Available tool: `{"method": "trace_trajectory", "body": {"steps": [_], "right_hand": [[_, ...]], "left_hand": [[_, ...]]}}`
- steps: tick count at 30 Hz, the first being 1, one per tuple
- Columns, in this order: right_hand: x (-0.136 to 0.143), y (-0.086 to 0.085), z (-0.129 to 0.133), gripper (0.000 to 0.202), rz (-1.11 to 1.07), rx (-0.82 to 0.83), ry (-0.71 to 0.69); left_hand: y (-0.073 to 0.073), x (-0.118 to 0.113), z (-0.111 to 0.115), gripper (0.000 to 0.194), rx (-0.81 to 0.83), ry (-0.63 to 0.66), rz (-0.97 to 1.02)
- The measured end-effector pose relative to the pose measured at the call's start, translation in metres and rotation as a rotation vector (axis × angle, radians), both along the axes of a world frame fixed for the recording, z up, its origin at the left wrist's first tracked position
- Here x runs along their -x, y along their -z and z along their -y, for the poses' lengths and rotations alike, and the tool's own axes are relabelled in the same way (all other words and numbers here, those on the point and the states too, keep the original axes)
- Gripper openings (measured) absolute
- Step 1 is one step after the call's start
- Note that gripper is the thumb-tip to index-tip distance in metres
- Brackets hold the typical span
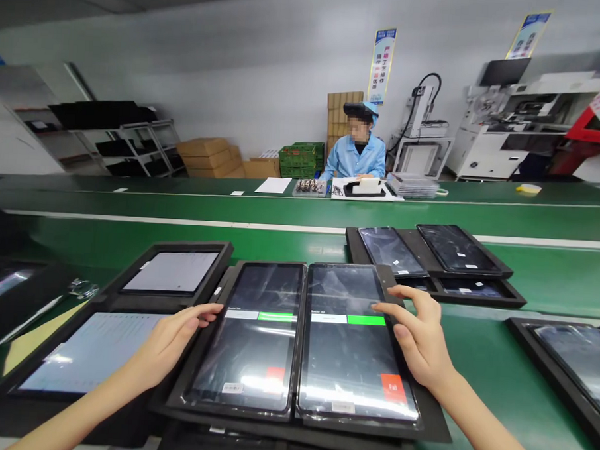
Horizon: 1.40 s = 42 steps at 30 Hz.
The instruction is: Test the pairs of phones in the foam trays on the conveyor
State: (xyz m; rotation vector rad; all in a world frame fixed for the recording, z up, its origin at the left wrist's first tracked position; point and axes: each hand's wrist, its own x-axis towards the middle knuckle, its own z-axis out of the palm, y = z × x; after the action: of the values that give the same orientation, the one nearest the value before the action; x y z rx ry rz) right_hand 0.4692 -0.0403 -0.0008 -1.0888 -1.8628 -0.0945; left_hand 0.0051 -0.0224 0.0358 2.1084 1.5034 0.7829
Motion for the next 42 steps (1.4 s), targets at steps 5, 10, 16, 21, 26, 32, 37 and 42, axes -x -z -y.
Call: {"method": "trace_trajectory", "body": {"steps": [5,10,16,21,26,32,37,42], "right_hand": [[-0.003,0.008,-0.014,0.042,-0.115,0.15,0.115],[-0.014,0.028,-0.046,0.047,-0.244,0.378,0.276],[-0.021,0.04,-0.046,0.053,-0.276,0.444,0.328],[-0.023,0.039,-0.043,0.053,-0.287,0.466,0.336],[-0.023,0.036,-0.042,0.053,-0.313,0.495,0.319],[-0.021,0.03,-0.037,0.049,-0.355,0.497,0.317],[-0.015,0.03,-0.035,0.05,-0.46,0.532,0.264],[-0.014,0.026,-0.035,0.052,-0.499,0.572,0.244]], "left_hand": [[-0.007,-0.014,-0.024,0.058,-0.072,0.018,-0.051],[-0.026,-0.059,-0.071,0.045,-0.102,0.246,-0.322],[-0.038,-0.123,-0.115,0.024,0.005,0.556,-0.426],[-0.048,-0.135,-0.128,0.023,0.101,0.737,-0.482],[-0.052,-0.135,-0.128,0.022,0.144,0.784,-0.536],[-0.052,-0.141,-0.13,0.019,0.181,0.778,-0.562],[-0.054,-0.139,-0.13,0.026,0.186,0.736,-0.531],[-0.053,-0.138,-0.132,0.028,0.183,0.745,-0.508]]}}
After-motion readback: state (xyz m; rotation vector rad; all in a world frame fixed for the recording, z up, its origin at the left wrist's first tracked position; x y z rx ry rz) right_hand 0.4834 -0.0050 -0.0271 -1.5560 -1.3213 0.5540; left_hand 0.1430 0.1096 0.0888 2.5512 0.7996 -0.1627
